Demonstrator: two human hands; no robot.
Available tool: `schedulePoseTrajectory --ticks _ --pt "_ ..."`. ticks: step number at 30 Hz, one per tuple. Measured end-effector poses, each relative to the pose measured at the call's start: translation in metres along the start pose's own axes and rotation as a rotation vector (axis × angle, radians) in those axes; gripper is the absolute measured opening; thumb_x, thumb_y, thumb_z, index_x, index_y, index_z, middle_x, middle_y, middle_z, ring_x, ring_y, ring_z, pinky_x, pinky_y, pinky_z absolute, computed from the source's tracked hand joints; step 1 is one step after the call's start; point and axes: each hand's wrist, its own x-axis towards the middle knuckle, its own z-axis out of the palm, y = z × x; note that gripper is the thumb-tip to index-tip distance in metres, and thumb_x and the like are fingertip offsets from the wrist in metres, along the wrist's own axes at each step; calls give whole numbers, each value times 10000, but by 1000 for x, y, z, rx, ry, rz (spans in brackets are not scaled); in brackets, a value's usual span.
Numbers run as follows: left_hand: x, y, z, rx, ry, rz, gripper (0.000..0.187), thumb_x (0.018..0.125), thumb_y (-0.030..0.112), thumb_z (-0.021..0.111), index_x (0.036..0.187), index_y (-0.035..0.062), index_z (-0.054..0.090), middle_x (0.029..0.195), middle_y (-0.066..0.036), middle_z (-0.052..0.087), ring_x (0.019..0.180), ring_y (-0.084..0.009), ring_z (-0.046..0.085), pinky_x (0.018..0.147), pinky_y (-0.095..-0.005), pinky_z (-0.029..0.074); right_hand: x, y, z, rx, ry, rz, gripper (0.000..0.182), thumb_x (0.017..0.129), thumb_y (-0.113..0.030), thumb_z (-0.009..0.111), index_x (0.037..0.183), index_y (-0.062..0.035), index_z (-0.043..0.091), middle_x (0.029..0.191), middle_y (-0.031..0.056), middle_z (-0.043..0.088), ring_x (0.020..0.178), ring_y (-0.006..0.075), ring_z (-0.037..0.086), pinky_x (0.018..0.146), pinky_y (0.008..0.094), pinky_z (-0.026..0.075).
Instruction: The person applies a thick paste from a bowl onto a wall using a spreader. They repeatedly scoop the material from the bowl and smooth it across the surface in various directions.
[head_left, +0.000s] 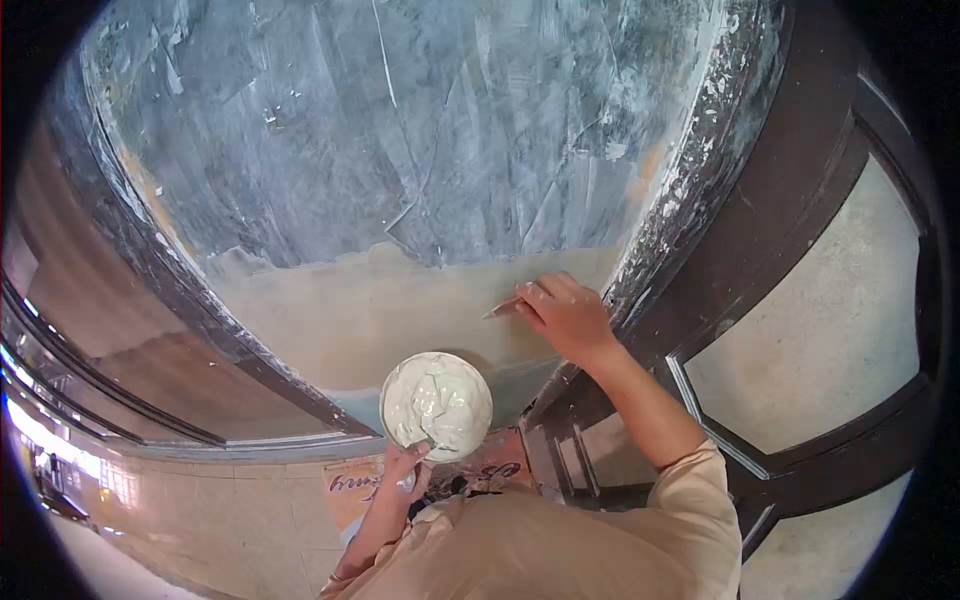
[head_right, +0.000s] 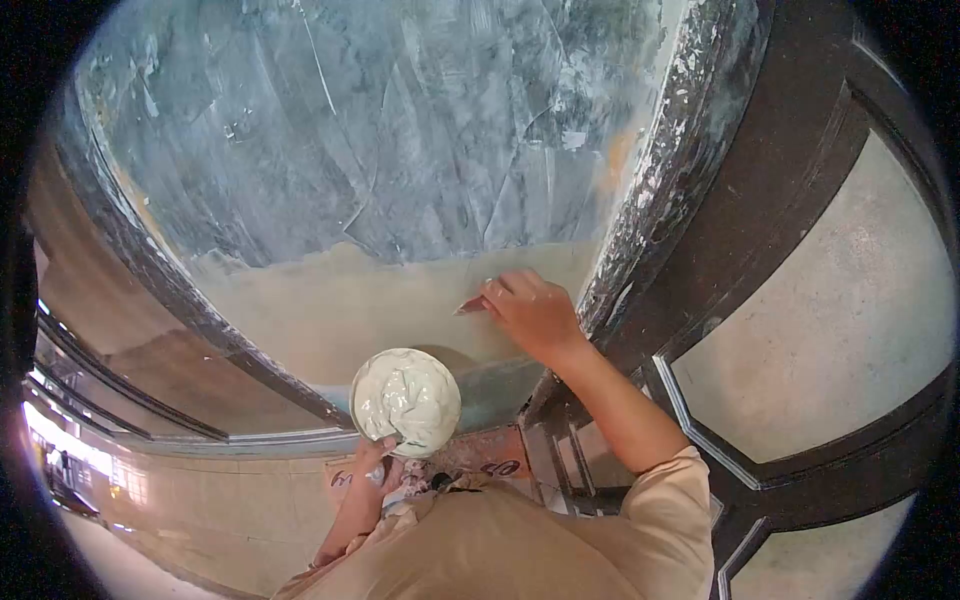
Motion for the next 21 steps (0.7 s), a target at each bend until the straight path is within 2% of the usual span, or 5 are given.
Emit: schedulePoseTrajectory --ticks 3,9,12,14,21 --pt "-2 2 -6 169 135 -76 704 711 53 655 1316 0 298 1253 -142 459 1131 -265 496 913 -375 463 20 15 -14 -128 158 -2 143 786 -225 614 867 -108 597 774 61 568 775 277 569 655 383 480" --pt "-8 3 11 -19 42 40 717 708 68 675 1315 0 300 1274 -144 440 1117 -265 506 903 -372 469 38 6 -76 78 355 165 168 784 -218 622 899 -104 578 801 75 580 780 282 572 656 387 465" --pt "-8 9 12 -32 29 45 681 722 48 654 1309 -2 313 1262 -142 454 1110 -267 510 912 -376 460 21 -19 -57 202 210 -32 216 770 -209 636 945 -101 569 841 73 593 830 282 576 675 386 467" --pt "-7 10 5 3 70 37 663 728 29 638 1306 -6 317 1253 -141 463 1107 -264 513 910 -371 462 14 -37 -50 333 -200 38 273 773 -203 623 1011 -101 540 891 78 596 878 284 576 709 392 464" --pt "-3 22 12 72 84 87 624 735 -15 598 1299 -11 331 1212 -122 504 1076 -219 531 883 -321 459 19 -74 -34 325 -590 -60 310 798 -219 551 1085 -111 504 991 87 586 921 294 578 760 408 466"
